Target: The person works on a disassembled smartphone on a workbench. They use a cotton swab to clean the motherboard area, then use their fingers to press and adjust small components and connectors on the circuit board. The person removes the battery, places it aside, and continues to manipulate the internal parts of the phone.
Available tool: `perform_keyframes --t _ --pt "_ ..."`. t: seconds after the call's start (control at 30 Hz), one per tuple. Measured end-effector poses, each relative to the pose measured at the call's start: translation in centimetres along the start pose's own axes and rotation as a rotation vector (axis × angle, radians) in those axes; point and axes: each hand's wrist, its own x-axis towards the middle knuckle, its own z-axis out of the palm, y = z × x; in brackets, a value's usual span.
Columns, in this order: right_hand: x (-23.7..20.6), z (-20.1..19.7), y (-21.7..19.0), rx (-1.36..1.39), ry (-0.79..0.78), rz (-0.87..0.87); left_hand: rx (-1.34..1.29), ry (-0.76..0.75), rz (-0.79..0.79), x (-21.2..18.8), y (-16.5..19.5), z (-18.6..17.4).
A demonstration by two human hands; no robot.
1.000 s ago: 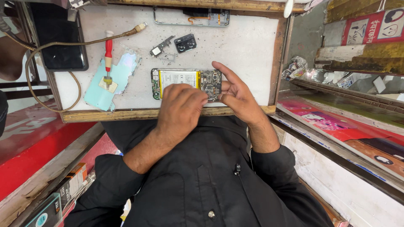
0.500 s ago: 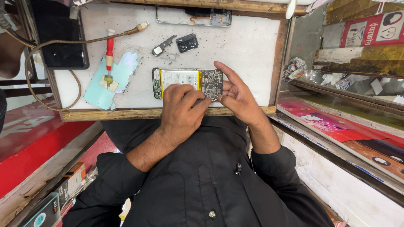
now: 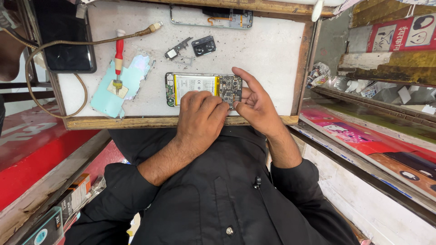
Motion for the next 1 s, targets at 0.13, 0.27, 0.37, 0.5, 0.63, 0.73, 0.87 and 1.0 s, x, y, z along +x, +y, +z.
perform_keyframes --t 0.13,0.27,0.37,0.5,0.63,0.73,0.87,1.0 --pt "0.05 -0.1 -0.03 0.003 -0.002 0.013 0.022 -0.014 -0.008 0.06 0.09 -0.1" --pt "0.1 -0.22 -0.13 0.004 -0.014 0.015 0.003 -0.036 -0.026 0.19 0.16 -0.34" --pt "0.02 -0.38 -0.26 0.007 -0.016 0.015 -0.022 -0.041 -0.045 0.34 0.18 -0.57" --pt "-0.08 -0.55 -0.23 -0.02 0.004 0.037 -0.016 -0.057 -0.052 0.48 0.26 -0.66" --pt "-0.28 -0.71 0.05 -0.042 0.021 0.042 -0.003 -0.06 -0.055 0.41 0.32 -0.47" --pt "-0.33 -0.86 0.28 -0.049 0.007 0.016 -0.005 -0.074 -0.062 0.25 0.34 -0.32" --pt "-0.4 -0.94 0.4 -0.07 0.017 0.014 0.009 -0.086 -0.037 -0.07 0.32 -0.26" --pt "-0.39 -0.81 0.36 0.016 0.017 0.045 -0.022 -0.048 -0.005 -0.25 0.16 -0.1"
